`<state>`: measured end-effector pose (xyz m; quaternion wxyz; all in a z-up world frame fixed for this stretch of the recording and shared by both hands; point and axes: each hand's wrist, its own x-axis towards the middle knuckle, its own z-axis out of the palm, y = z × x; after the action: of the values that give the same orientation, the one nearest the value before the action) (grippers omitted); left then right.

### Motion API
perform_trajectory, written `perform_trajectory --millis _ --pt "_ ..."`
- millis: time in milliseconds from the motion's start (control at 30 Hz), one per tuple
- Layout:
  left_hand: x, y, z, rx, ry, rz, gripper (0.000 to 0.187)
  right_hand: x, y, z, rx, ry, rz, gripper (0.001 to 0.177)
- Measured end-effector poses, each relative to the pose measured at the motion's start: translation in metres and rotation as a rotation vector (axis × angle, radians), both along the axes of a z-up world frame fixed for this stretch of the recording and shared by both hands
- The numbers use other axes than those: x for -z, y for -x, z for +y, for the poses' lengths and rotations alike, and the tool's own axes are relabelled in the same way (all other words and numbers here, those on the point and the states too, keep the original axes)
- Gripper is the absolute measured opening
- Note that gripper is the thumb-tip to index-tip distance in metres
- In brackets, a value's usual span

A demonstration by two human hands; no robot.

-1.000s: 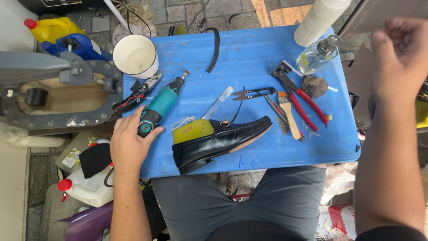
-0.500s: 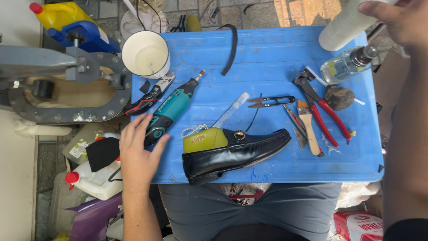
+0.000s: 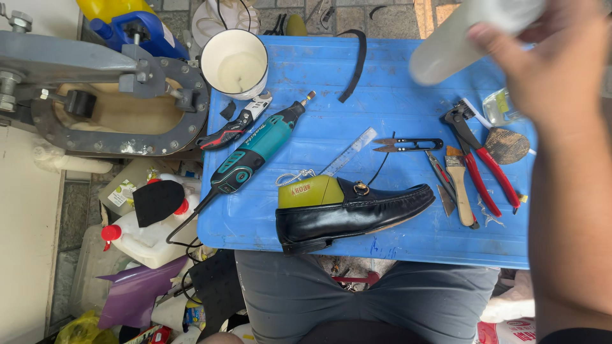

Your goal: The person cleans a paintbrush, then uses a rotary tool to grind the sole of a black loafer. They apply glue from a bottle onto the sole and spread it evenly with the brush, focusing on the heel and toe areas.

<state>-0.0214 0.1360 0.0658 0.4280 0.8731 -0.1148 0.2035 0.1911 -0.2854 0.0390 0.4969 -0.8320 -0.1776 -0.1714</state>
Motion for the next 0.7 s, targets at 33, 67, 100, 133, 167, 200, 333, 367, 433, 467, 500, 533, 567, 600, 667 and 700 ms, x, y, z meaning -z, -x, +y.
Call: perform_trajectory --millis 33,67,100,133,167,200,333,367,433,467,500,533,567,600,667,700 --pt "-0.004 0.004 -0.001 0.002 0.000 0.002 0.040 0.000 0.002 0.014 -0.003 0.035 -0.032 0.040" --pt "-0.007 0.007 -0.003 0.009 0.005 0.006 0.039 0.000 0.005 0.025 0.009 0.068 -0.030 0.044" --pt "-0.009 0.010 -0.005 0.017 0.007 0.009 0.038 0.001 0.008 0.035 0.021 0.101 -0.029 0.049" --pt "-0.011 0.012 -0.007 0.021 0.012 0.012 0.038 0.005 0.010 0.045 0.047 0.130 0.003 0.052" --pt "-0.013 0.013 -0.010 0.029 0.015 0.012 0.037 0.008 0.012 0.053 0.073 0.159 0.034 0.056" --pt "-0.014 0.013 -0.013 0.035 0.021 0.016 0.036 0.012 0.014 0.058 0.090 0.173 0.032 0.058" --pt "-0.022 0.008 -0.029 0.057 0.039 0.025 0.033 0.028 0.017 0.067 0.122 0.144 0.041 0.064" --pt "-0.023 0.005 -0.033 0.064 0.047 0.025 0.032 0.032 0.016 0.068 0.121 0.114 0.049 0.066" --pt "-0.025 -0.002 -0.042 0.089 0.067 0.019 0.030 0.040 0.014 0.068 0.044 0.098 0.000 0.074" --pt "-0.025 -0.007 -0.046 0.111 0.074 0.015 0.030 0.044 0.013 0.067 0.010 0.088 -0.026 0.079" --pt "-0.027 -0.011 -0.050 0.135 0.083 0.008 0.029 0.049 0.013 0.067 -0.028 0.039 -0.015 0.083" --pt "-0.030 -0.014 -0.053 0.156 0.092 -0.007 0.028 0.053 0.011 0.068 -0.072 -0.013 -0.008 0.088" --pt "-0.036 -0.015 -0.056 0.181 0.106 -0.017 0.027 0.057 0.011 0.068 -0.116 -0.064 0.000 0.093" --pt "-0.043 -0.015 -0.058 0.213 0.118 -0.030 0.026 0.060 0.013 0.068 -0.094 -0.076 0.033 0.089" --pt "-0.062 -0.017 -0.065 0.280 0.148 -0.054 0.025 0.065 0.018 0.068 -0.054 -0.100 0.093 0.081" --pt "-0.060 -0.034 -0.079 0.318 0.173 -0.060 0.024 0.066 0.022 0.068 -0.043 -0.075 0.004 0.083"
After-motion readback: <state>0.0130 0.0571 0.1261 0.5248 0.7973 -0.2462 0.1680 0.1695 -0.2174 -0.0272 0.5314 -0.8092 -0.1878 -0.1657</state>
